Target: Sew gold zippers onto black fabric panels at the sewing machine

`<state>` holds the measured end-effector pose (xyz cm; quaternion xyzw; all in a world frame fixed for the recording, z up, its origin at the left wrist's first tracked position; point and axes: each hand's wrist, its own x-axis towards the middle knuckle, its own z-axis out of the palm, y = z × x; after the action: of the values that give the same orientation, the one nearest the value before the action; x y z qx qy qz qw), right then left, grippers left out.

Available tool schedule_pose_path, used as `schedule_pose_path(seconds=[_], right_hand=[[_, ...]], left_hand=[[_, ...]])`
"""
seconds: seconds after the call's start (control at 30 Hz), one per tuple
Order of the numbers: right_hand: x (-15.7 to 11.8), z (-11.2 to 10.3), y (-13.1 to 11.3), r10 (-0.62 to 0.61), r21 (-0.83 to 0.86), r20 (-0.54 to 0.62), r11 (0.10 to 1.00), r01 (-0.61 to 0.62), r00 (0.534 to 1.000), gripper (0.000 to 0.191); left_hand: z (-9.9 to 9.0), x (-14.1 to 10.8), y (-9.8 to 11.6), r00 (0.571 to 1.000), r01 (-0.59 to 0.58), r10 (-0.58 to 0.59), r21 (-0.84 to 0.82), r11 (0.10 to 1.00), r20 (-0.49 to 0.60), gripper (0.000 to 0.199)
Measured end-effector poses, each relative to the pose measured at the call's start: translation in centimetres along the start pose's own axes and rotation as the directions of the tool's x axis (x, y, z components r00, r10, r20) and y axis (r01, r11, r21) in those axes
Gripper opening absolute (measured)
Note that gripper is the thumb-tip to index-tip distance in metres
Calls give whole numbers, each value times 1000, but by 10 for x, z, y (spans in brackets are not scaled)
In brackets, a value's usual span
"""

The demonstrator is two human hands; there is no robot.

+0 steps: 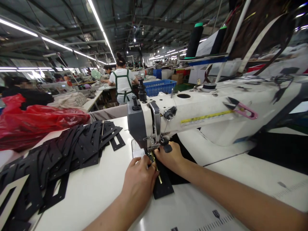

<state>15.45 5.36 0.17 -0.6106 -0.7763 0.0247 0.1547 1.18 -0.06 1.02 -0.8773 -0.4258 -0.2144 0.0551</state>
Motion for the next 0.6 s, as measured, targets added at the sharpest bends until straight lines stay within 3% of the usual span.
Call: schedule_pose_path(seconds=[0.1,0.17,0.27,0.33,0.43,0.6], right_hand=[[-17,-8,-3,-60,-10,-44,998,59,997,27],[-41,-14,-4,-170,-4,-66,985,170,983,27],[-81,-17,-3,-431,18,-139,899,438,891,39],[-100,-16,-3,-517,16,-202,848,530,832,41],[-110,-13,-5,-516,15,-227,846,532,826,37],[-103,-1,-7,-470,29,-307,865,501,828,34]], left_hand=[[-2,-5,3,1000,21,-21,-20,1000,-8,14],[-4,-14,4,999,23,-24,-17,1000,-34,18],[-3,-29,5,997,2,0,31,1000,-76,28],[-2,-36,6,997,-32,35,44,999,-69,27],[-1,-38,7,995,-77,77,4,997,-61,26],[-1,-33,4,988,-121,120,-4,993,-93,25]])
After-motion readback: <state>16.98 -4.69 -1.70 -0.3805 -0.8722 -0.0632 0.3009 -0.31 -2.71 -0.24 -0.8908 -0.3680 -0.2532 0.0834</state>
